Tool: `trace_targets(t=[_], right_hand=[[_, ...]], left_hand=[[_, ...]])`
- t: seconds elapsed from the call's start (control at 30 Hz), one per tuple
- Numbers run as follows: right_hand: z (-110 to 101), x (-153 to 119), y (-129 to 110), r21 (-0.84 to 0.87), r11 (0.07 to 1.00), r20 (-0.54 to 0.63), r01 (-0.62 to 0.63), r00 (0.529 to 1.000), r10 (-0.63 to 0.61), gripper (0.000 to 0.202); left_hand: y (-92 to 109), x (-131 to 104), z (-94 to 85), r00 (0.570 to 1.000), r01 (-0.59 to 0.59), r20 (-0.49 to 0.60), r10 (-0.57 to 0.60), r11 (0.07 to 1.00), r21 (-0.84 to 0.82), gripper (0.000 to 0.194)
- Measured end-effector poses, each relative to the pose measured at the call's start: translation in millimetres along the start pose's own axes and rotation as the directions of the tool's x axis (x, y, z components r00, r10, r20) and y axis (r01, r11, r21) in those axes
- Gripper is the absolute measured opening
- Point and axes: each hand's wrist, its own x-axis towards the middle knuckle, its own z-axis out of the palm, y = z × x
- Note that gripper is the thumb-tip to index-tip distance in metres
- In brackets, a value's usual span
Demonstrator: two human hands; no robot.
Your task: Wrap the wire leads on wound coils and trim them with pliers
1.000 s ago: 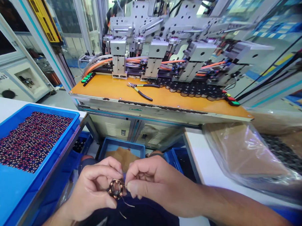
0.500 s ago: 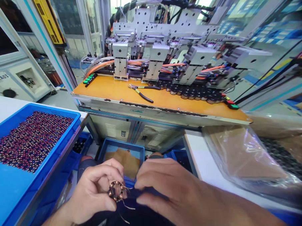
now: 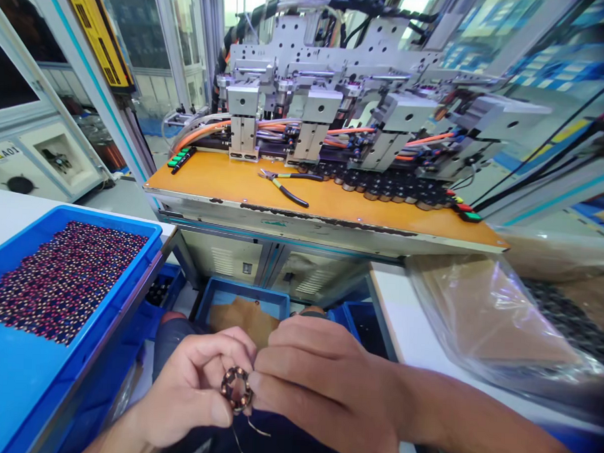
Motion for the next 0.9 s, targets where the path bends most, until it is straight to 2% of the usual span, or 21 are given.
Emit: trace_targets(t=[0.2,0.33,0.47,0.6,0.67,0.73,0.8,0.9], right_hand=[[15.2,-10.1,4.6,-0.012,1.000,-0.100,-0.010,0.995,0.009,0.028],[29.3,-16.9,1.7,0.028,0.997,-0.260,-0.068,0.963,0.073,0.014],[37.1,-15.5,-9.0,0.032,0.976,-0.345,-0.214,0.915,0.212,0.009],[45.3,-14.2,-20.1,0.076,0.921,-0.384,-0.381,0.842,0.380,0.012],[50.4,-15.7,-22.5,0.090,0.898,-0.419,-0.431,0.801,0.427,0.012],[54.3,-17.9,-22.8,0.075,0.899,-0.449,-0.432,0.790,0.417,0.011],[55.9,-20.0,-21.9,0.054,0.911,-0.454,-0.408,0.803,0.387,0.011],[56.1,-21.8,-20.2,0.032,0.919,-0.443,-0.393,0.819,0.365,0.010]], left_hand=[[0.1,-1.5,-0.9,1.000,-0.004,-0.012,0.004,1.000,0.010,0.032],[0.6,0.0,-0.7,0.998,-0.049,-0.032,0.051,0.997,0.054,0.032],[1.9,2.2,0.6,0.976,-0.187,-0.067,0.207,0.955,0.229,0.030],[0.3,0.9,3.4,0.919,-0.337,-0.029,0.392,0.824,0.455,0.028],[-0.7,-0.8,3.4,0.894,-0.371,-0.021,0.447,0.767,0.524,0.031],[-0.4,-3.0,1.8,0.900,-0.331,-0.062,0.431,0.769,0.547,0.043],[1.1,-6.1,-1.1,0.938,-0.218,-0.115,0.328,0.812,0.541,0.046],[2.9,-11.5,-4.8,0.977,-0.067,-0.140,0.162,0.852,0.519,0.026]])
